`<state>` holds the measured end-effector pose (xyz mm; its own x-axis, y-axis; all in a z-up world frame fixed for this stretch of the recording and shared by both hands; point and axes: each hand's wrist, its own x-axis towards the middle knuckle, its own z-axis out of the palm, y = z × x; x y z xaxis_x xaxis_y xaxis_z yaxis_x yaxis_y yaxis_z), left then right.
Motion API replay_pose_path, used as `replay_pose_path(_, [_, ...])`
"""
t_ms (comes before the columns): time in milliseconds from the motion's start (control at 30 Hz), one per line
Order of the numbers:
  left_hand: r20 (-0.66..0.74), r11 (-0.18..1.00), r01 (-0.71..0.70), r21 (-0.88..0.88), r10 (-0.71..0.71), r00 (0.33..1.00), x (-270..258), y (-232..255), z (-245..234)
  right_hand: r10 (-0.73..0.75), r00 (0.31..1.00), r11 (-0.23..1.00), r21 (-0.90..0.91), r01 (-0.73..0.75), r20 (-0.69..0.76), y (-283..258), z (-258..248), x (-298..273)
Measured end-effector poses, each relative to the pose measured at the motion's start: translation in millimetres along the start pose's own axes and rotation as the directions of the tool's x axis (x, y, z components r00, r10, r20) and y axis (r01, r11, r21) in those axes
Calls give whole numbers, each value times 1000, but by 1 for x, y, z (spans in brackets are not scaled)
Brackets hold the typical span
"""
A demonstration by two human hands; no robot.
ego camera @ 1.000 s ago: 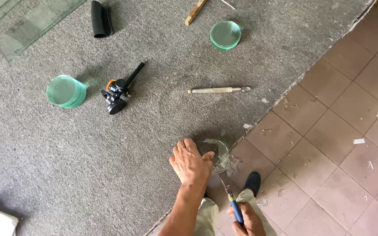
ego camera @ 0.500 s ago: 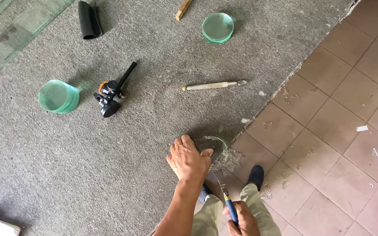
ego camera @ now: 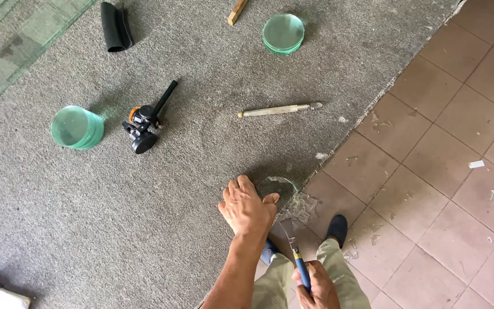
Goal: Cutting a circle out of a glass sheet using specialized glass-cutting tools.
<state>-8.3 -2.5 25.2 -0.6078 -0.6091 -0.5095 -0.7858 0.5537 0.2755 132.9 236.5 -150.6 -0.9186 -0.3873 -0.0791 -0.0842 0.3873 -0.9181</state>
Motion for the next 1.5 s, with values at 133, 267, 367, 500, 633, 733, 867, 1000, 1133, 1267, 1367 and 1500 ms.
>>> replay_pose_path(133, [-18, 1000, -8, -4, 8, 1000, 0, -1, 2, -77, 995, 990, 116, 84, -67, 12, 5, -4])
replay_pose_path(267, [-21, 1000, -3, -3, 3, 1000, 2, -1, 3, -75, 997, 996, 37, 76, -33, -6, 0, 2])
replay_pose_path(367, [-19, 1000, 4, 3, -4, 1000, 2, -2, 5, -68, 997, 997, 23, 69, -44, -16, -2, 5])
replay_pose_path(500, [-24, 1000, 4, 15, -3, 1000, 1, 0, 4, 37, 999, 999, -12, -37, 3, -16, -4, 8])
replay_pose_path(633, [-27, 1000, 3, 17, -3, 1000, 3, -1, 6, 94, 994, 996, -10, -94, 55, -6, -3, 14])
replay_pose_path(733, [-45, 1000, -7, 14, 7, 999, 3, -4, 12, 48, 999, 997, -54, -47, 6, 22, -1, 5])
replay_pose_path(867, [-132, 999, -34, -14, 32, 991, 2, -6, 18, 9, 991, 995, -104, 5, 135, 121, -7, -48])
replay_pose_path(1000, [-246, 989, -97, -109, 68, 967, -3, -12, 26, -11, 964, 987, -151, 53, 267, 182, -42, -14])
replay_pose_path(1133, [-265, 945, -151, -292, 72, 962, 3, -22, 42, 206, 926, 926, -369, -79, 317, 193, -76, -7])
replay_pose_path(1267, [-69, 791, -254, -556, 261, 963, 29, -35, 26, 250, 920, 956, -229, -185, 302, 230, -105, -9])
replay_pose_path(1367, [128, 824, -381, -420, 469, 874, 47, -20, -6, 194, 917, 975, -171, -141, 349, 190, -138, 3])
replay_pose_path(1500, [398, 710, -690, 136, 599, 695, 56, 4, -23, 221, 890, 967, -208, -147, 399, 117, -155, 18])
